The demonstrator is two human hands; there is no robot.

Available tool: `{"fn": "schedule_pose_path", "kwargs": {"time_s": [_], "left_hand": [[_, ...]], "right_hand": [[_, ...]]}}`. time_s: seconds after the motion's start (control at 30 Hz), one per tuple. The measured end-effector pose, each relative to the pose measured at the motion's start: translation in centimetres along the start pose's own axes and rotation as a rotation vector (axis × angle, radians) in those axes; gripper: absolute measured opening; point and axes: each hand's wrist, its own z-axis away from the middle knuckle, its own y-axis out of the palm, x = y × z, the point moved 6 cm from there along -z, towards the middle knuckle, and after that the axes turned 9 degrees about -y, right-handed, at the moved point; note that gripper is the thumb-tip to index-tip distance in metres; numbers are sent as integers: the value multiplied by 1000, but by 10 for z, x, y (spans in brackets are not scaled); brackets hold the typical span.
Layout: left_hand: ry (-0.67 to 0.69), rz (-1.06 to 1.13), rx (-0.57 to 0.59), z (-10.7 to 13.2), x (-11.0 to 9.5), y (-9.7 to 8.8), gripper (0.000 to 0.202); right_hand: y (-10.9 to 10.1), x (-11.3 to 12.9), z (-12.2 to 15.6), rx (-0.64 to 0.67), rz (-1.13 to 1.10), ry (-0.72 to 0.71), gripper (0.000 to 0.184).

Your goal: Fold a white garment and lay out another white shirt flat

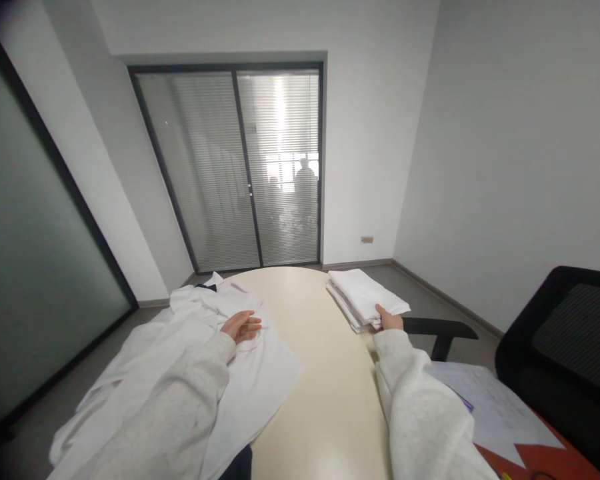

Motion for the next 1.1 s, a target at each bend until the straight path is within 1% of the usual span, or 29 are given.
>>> {"fn": "schedule_pose_path", "kwargs": {"time_s": [0.07,0.13,0.2,0.27,0.37,0.47,0.5,0.57,0.63,0.67,0.7,0.73,0.77,0.8,0.83,0.9,0.93,0.97,1.0,1.03,1.1], "left_hand": [[16,5,-9,1,-1,-1,38],[23,9,-14,2,-1,-1,38],[22,11,-11,2,-2,-1,37],[27,17,-3,3,-2,-1,35],[35,24,-1,4,-3,0,34],[29,18,-5,5,-3,0,33],[28,15,-5,5,-3,1,32],[32,10,-3,6,-3,1,29],[40,8,-11,6,-4,2,27],[40,5,-21,7,-4,2,26],[39,2,-33,7,-4,1,25],[38,-1,-46,7,-5,1,25],[36,-1,-58,8,-5,0,24],[38,1,-62,8,-5,0,24],[40,2,-59,8,-5,0,25],[43,-5,-48,7,-5,2,27],[43,-17,-45,6,-4,2,28],[46,-35,-47,5,-2,3,27],[51,-57,-54,4,-1,3,26],[61,-83,-63,4,0,3,24],[128,-144,-92,5,-2,3,19]], "right_hand": [[1,-7,0,-12,-35,97,46],[6,-11,3,-21,-87,163,45],[11,-11,7,-32,-162,176,47],[13,-10,10,-48,-178,163,50],[10,-9,12,-61,-51,142,54],[9,-7,12,-8,99,104,55],[10,-7,12,10,141,102,58],[10,-6,14,1,224,91,71],[6,2,18,-83,333,13,90],[3,10,21,-147,400,-66,99],[0,20,25,-209,473,-171,105],[-1,32,28,-251,556,-292,107],[0,42,32,-262,645,-415,105],[5,51,35,-233,731,-538,100],[14,58,37,-157,807,-657,91],[37,60,41,94,909,-844,71],[49,56,43,226,933,-898,62],[60,50,44,340,945,-922,56],[68,44,45,423,952,-923,52],[74,37,44,471,959,-908,49],[80,28,42,486,977,-877,47]]}}
